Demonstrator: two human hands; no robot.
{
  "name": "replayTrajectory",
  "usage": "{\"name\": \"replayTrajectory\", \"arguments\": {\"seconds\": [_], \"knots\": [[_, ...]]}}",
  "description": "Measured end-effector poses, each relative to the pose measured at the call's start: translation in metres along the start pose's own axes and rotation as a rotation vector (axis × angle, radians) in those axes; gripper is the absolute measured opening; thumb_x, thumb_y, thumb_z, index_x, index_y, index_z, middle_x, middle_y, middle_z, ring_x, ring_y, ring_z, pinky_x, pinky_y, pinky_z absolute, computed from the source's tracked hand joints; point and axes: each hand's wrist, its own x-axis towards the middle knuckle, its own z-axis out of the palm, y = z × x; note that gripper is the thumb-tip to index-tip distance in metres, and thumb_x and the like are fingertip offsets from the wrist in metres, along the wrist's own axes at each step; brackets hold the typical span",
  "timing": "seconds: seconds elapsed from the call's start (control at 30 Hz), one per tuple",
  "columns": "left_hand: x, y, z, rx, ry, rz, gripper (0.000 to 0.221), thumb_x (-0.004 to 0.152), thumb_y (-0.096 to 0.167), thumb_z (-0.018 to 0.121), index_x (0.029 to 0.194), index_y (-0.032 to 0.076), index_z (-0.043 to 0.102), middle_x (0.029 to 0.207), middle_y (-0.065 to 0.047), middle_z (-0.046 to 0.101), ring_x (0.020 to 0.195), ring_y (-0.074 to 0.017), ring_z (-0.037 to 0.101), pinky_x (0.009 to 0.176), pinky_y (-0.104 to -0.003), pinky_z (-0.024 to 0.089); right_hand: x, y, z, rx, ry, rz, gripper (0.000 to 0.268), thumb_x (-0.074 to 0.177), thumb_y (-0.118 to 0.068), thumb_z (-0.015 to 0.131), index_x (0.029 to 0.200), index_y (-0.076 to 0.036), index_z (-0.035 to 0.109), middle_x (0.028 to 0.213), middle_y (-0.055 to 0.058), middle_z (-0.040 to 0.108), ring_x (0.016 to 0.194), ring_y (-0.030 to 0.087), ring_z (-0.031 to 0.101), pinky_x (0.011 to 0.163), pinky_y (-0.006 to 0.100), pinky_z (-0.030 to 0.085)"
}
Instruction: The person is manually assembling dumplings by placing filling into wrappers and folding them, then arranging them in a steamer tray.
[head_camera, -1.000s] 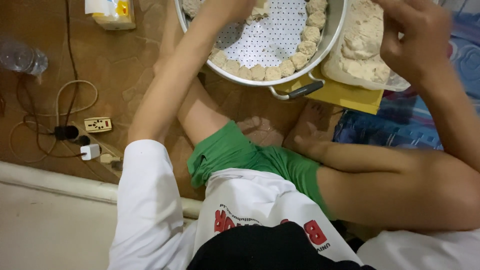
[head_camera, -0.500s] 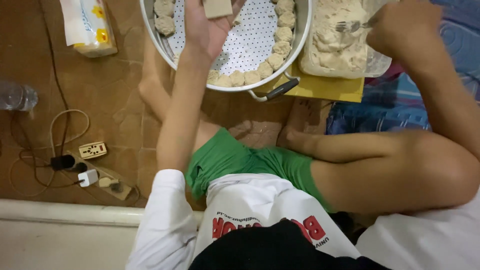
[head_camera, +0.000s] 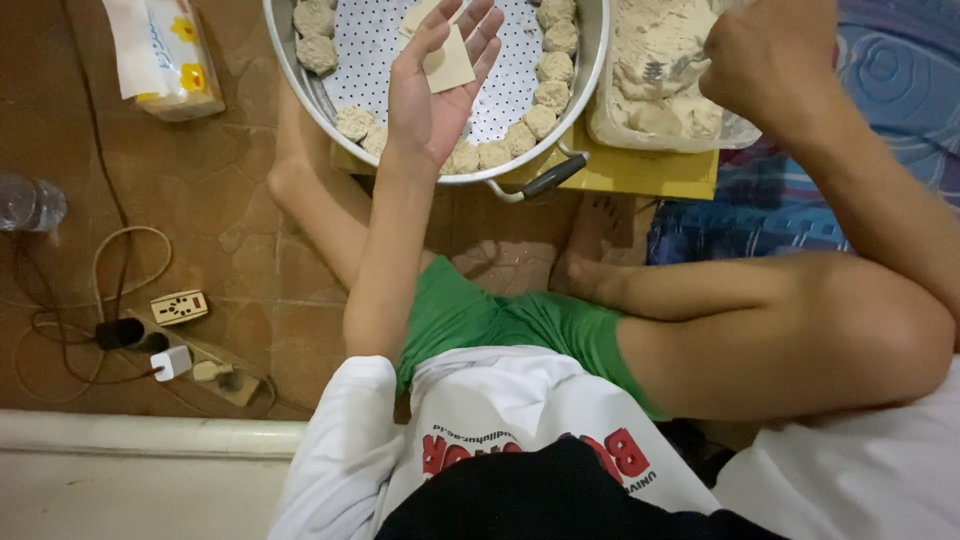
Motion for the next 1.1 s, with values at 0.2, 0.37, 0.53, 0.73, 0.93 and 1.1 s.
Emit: {"name": "replayTrajectory", "arguments": {"seconds": [0.2,0.37,0.53,0.73,0.93,1.1], "knots": [[0.001,-0.005,-0.009,0.034,-0.053,0.030,0.028,0.097,-0.003,0.054,0.125,-0.002,0.054,0.131,-0.030,0.060,0.123,-0.0417,0.063,0.106,-0.047,0.054,0.000,-0.004,-0.013,0.443,-0.114,0.118,0.031,0.079,-0.002,0.059,0.060,-0.018,0.041,0.060,-0.001,0.026,0.067,0.022,0.015,0.054,0.036,0.022],[-0.001,-0.008,-0.008,0.053,-0.030,0.049,0.029,0.098,-0.005,0.049,0.127,-0.003,0.050,0.131,-0.033,0.059,0.124,-0.0438,0.061,0.110,-0.052,0.052,0.004,0.000,0.028,0.311,-0.057,0.140,0.034,0.088,-0.027,0.062,0.112,-0.032,0.086,0.082,0.002,0.082,0.062,0.030,0.072,0.047,0.035,0.041],[-0.005,-0.010,-0.005,0.142,0.031,0.086,0.032,0.099,-0.005,0.045,0.130,-0.003,0.050,0.133,-0.033,0.061,0.122,-0.0420,0.064,0.108,-0.052,0.053,0.003,0.005,0.032,0.523,-0.135,0.185,0.032,0.094,-0.026,0.063,0.116,-0.026,0.086,0.092,0.011,0.082,0.073,0.038,0.073,0.048,0.044,0.045],[-0.009,-0.012,-0.009,0.177,-0.127,0.156,0.028,0.104,-0.005,0.041,0.130,-0.002,0.050,0.136,-0.036,0.058,0.128,-0.0467,0.059,0.113,-0.056,0.046,0.004,0.009,0.036,0.750,-0.264,0.285,0.032,0.096,-0.034,0.063,0.115,-0.022,0.085,0.096,0.012,0.080,0.077,0.040,0.068,0.057,0.051,0.047],[-0.007,-0.014,-0.021,0.186,-0.176,0.186,0.029,0.108,-0.008,0.045,0.137,-0.003,0.047,0.142,-0.033,0.055,0.133,-0.0446,0.057,0.114,-0.058,0.048,0.003,0.011,0.046,0.798,-0.309,0.342,0.026,0.105,-0.043,0.070,0.114,-0.023,0.084,0.098,0.010,0.080,0.081,0.034,0.068,0.065,0.051,0.046],[-0.007,-0.012,-0.017,0.193,-0.030,0.109,0.035,0.102,-0.004,0.047,0.136,-0.004,0.051,0.143,-0.034,0.054,0.131,-0.0486,0.058,0.113,-0.058,0.049,-0.009,0.004,-0.062,1.257,-0.414,0.518,0.023,0.112,-0.026,0.064,0.127,-0.009,0.069,0.133,0.017,0.066,0.123,0.037,0.059,0.107,0.060,0.042]]}}
